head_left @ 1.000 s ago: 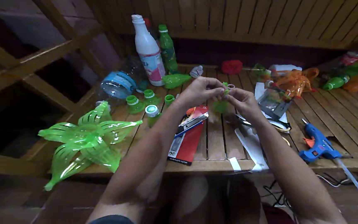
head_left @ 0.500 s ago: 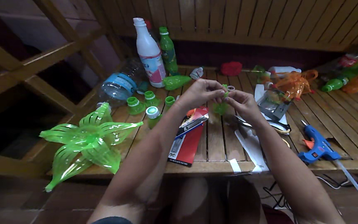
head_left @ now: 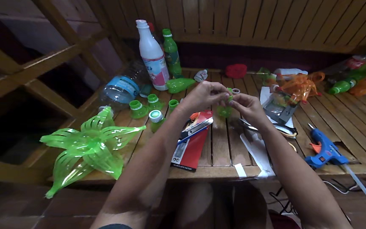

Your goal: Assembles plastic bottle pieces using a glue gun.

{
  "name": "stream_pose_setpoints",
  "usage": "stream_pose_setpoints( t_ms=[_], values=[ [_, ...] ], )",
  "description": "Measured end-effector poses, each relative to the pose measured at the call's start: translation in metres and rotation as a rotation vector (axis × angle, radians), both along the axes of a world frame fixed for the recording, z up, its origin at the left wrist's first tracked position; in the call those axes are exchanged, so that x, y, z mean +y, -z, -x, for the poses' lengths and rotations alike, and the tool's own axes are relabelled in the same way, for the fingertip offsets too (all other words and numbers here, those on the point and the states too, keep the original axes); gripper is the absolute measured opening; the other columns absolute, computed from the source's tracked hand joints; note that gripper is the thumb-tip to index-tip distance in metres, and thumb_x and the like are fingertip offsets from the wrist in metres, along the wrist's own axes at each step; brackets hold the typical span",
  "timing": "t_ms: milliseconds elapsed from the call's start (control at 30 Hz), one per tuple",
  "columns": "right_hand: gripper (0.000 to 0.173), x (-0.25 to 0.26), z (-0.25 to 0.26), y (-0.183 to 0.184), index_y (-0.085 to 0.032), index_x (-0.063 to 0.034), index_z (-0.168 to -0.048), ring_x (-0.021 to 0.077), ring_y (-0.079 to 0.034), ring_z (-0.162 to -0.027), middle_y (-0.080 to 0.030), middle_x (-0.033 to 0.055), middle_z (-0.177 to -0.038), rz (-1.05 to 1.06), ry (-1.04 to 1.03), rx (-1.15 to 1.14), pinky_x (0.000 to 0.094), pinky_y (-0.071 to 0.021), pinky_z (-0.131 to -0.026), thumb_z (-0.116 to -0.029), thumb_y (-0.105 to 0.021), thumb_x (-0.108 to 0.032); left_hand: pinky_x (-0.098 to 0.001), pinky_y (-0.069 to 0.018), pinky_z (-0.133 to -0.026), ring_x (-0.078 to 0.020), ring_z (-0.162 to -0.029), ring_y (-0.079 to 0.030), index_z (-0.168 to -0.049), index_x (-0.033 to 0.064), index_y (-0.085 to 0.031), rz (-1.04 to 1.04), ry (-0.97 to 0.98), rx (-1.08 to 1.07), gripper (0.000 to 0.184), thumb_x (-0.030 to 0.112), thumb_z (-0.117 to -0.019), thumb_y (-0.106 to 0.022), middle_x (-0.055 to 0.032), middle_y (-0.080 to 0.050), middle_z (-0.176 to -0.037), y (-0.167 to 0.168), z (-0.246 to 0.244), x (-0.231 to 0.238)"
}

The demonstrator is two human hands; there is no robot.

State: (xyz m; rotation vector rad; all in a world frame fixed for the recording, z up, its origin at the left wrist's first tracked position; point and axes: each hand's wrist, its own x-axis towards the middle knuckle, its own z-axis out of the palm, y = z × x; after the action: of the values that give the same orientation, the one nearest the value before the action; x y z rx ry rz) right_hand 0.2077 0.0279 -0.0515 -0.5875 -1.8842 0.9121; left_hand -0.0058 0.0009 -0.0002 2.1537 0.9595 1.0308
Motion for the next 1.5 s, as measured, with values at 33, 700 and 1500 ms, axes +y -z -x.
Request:
stream_pose_setpoints(
  t_ms=[33, 700, 1500],
  values=[
    [0.010, 0.000, 0.000, 0.000, -0.069, 0.0012, -0.105, -0.0027, -0.065, -0.083, -0.071, -0.0025, -0.093, -0.002, 0.000, -0.002, 0.0178, -0.0559, -0.078, -0.0981, -0.064, -0.005, -0.0191, -0.0590, -0.071, -0.0030, -0.075, -0.069, -0.109, -0.0004, -0.070, 0.010, 0.000, -0.004, 0.015, 0.009, -0.1026, -0.061, -0.0023, -0.072, -0.089, 0.000, 0.000, 0.000],
    [0.012, -0.002, 0.001, -0.001, -0.070, 0.0011, -0.106, -0.0016, -0.067, -0.085, -0.073, -0.0012, -0.095, -0.012, 0.009, 0.007, 0.0182, -0.0566, -0.079, -0.0983, -0.065, -0.006, -0.0216, -0.0602, -0.072, -0.0055, -0.078, -0.070, -0.108, -0.0005, -0.071, -0.089, 0.021, 0.019, 0.015, 0.011, -0.1020, -0.062, -0.0044, -0.072, -0.097, 0.003, 0.003, 0.003],
    [0.010, -0.004, -0.002, -0.007, -0.069, -0.0018, -0.105, -0.0011, -0.065, -0.085, -0.069, -0.0036, -0.095, 0.077, 0.012, 0.093, 0.0187, -0.0559, -0.080, -0.0990, -0.062, -0.006, -0.0217, -0.0603, -0.072, -0.0046, -0.075, -0.069, -0.109, -0.0009, -0.067, 0.179, -0.042, -0.196, 0.012, 0.003, -0.0988, -0.064, -0.0009, -0.071, -0.090, -0.002, -0.012, -0.006]
  ],
)
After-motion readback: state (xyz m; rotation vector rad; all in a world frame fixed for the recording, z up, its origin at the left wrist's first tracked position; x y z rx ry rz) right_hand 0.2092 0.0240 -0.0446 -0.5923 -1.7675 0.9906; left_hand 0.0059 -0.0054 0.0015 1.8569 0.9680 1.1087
